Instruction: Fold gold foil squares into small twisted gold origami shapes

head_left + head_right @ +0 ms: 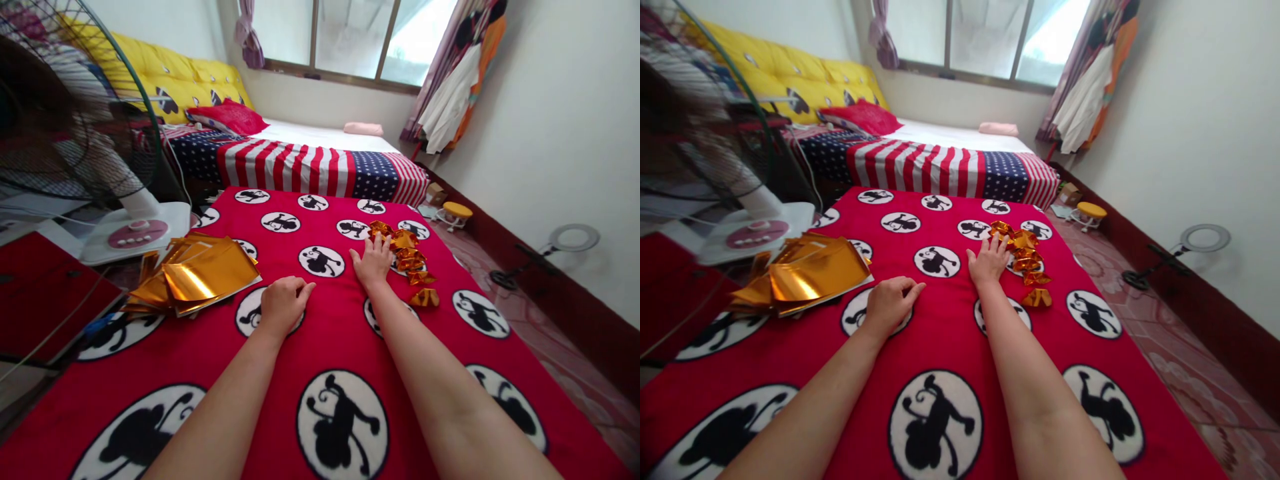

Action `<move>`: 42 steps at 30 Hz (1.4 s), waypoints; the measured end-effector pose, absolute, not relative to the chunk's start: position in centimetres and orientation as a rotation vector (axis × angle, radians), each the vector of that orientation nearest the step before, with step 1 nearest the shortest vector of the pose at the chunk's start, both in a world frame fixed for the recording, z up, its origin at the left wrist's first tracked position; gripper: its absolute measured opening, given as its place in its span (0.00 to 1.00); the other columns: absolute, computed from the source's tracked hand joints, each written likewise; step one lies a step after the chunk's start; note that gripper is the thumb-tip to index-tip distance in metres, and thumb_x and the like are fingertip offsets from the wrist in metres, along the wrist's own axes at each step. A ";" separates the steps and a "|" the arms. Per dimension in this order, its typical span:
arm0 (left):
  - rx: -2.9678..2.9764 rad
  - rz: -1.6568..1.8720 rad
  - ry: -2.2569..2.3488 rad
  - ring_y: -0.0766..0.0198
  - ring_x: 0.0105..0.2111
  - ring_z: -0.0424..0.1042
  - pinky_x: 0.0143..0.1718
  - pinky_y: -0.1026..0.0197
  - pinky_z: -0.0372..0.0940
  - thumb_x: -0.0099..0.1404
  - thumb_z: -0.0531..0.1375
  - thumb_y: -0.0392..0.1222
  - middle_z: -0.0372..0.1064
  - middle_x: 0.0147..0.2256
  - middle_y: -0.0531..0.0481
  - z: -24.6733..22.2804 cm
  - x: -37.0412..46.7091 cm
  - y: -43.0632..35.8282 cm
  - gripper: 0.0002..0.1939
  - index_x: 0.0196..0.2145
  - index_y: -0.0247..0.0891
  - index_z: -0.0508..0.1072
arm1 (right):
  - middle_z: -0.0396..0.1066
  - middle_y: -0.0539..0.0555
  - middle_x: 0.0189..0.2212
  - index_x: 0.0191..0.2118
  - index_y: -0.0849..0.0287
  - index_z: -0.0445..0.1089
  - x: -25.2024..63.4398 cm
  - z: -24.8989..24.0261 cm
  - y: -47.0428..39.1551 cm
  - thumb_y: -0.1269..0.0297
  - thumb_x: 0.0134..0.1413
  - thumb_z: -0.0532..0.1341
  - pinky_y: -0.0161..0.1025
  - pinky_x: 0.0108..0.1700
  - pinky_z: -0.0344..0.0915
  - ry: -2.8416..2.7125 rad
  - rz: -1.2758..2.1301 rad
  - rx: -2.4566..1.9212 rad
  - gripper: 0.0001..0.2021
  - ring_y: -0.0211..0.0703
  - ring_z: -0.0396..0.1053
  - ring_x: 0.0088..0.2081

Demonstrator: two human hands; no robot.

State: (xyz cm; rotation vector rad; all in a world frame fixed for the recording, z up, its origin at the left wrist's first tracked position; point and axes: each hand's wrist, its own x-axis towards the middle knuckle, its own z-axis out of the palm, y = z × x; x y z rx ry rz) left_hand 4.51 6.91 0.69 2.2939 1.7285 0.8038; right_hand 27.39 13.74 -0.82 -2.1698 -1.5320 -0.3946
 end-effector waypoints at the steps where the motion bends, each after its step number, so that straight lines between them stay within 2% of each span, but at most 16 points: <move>1: 2.293 0.804 1.730 0.61 0.29 0.71 0.28 0.60 0.50 0.68 0.53 0.53 0.75 0.28 0.50 0.7 4.5 6.9 0.20 0.26 0.41 0.75 | 0.51 0.68 0.66 0.60 0.67 0.64 27.1 -0.8 13.4 0.52 0.59 0.57 0.59 0.60 0.48 -1.544 -0.410 -2.156 0.28 0.65 0.40 0.67; 4: 2.290 0.801 1.734 0.60 0.29 0.71 0.28 0.60 0.50 0.67 0.53 0.53 0.75 0.28 0.50 0.7 4.6 7.0 0.20 0.26 0.41 0.75 | 0.56 0.68 0.63 0.56 0.66 0.68 26.3 -0.7 12.3 0.53 0.60 0.57 0.56 0.59 0.50 -1.546 -0.429 -2.120 0.25 0.63 0.46 0.65; 7: 2.289 0.799 1.740 0.60 0.29 0.71 0.28 0.59 0.50 0.67 0.53 0.53 0.75 0.28 0.49 0.7 4.6 6.9 0.20 0.26 0.41 0.75 | 0.63 0.66 0.57 0.51 0.64 0.72 25.7 -0.5 11.3 0.54 0.60 0.57 0.52 0.56 0.54 -1.543 -0.408 -2.091 0.21 0.59 0.57 0.57; 10: 2.289 0.795 1.740 0.60 0.29 0.71 0.29 0.59 0.50 0.67 0.53 0.53 0.75 0.27 0.49 0.7 4.6 6.9 0.20 0.25 0.40 0.75 | 0.66 0.65 0.51 0.50 0.63 0.72 25.6 -0.4 11.1 0.54 0.61 0.57 0.49 0.51 0.57 -1.559 -0.378 -2.089 0.19 0.56 0.61 0.51; 16: 2.285 0.813 1.726 0.60 0.29 0.71 0.29 0.60 0.51 0.67 0.53 0.52 0.75 0.28 0.49 0.7 4.6 6.9 0.19 0.26 0.40 0.75 | 0.66 0.65 0.50 0.53 0.64 0.69 25.9 -0.7 12.0 0.52 0.59 0.59 0.46 0.48 0.58 -1.543 -0.310 -2.152 0.23 0.56 0.61 0.50; 23: 2.273 0.828 1.710 0.61 0.29 0.71 0.29 0.60 0.51 0.67 0.53 0.52 0.75 0.28 0.49 0.6 4.4 6.9 0.20 0.25 0.40 0.75 | 0.64 0.65 0.52 0.55 0.62 0.68 27.0 -0.8 12.9 0.51 0.59 0.58 0.47 0.50 0.56 -1.484 -0.266 -2.221 0.24 0.57 0.60 0.52; 29: 2.261 0.833 1.703 0.62 0.28 0.69 0.29 0.60 0.51 0.67 0.53 0.52 0.74 0.27 0.49 0.5 4.3 6.9 0.20 0.24 0.40 0.73 | 0.64 0.65 0.50 0.50 0.62 0.71 28.6 -0.9 13.4 0.49 0.58 0.58 0.48 0.51 0.56 -1.458 -0.318 -2.271 0.23 0.57 0.61 0.51; 37: 2.256 0.822 1.705 0.61 0.29 0.70 0.29 0.61 0.52 0.68 0.52 0.53 0.75 0.28 0.48 0.6 4.3 6.8 0.20 0.25 0.40 0.74 | 0.65 0.66 0.49 0.48 0.65 0.71 29.7 -0.7 13.6 0.50 0.58 0.58 0.47 0.47 0.59 -1.406 -0.346 -2.286 0.22 0.58 0.62 0.50; 42: 2.241 0.791 1.718 0.60 0.30 0.71 0.30 0.61 0.53 0.68 0.52 0.53 0.76 0.29 0.47 0.7 4.4 6.8 0.20 0.27 0.40 0.76 | 0.66 0.68 0.50 0.49 0.68 0.70 30.0 -1.2 13.9 0.53 0.59 0.58 0.48 0.51 0.57 -1.415 -0.353 -2.245 0.22 0.57 0.62 0.51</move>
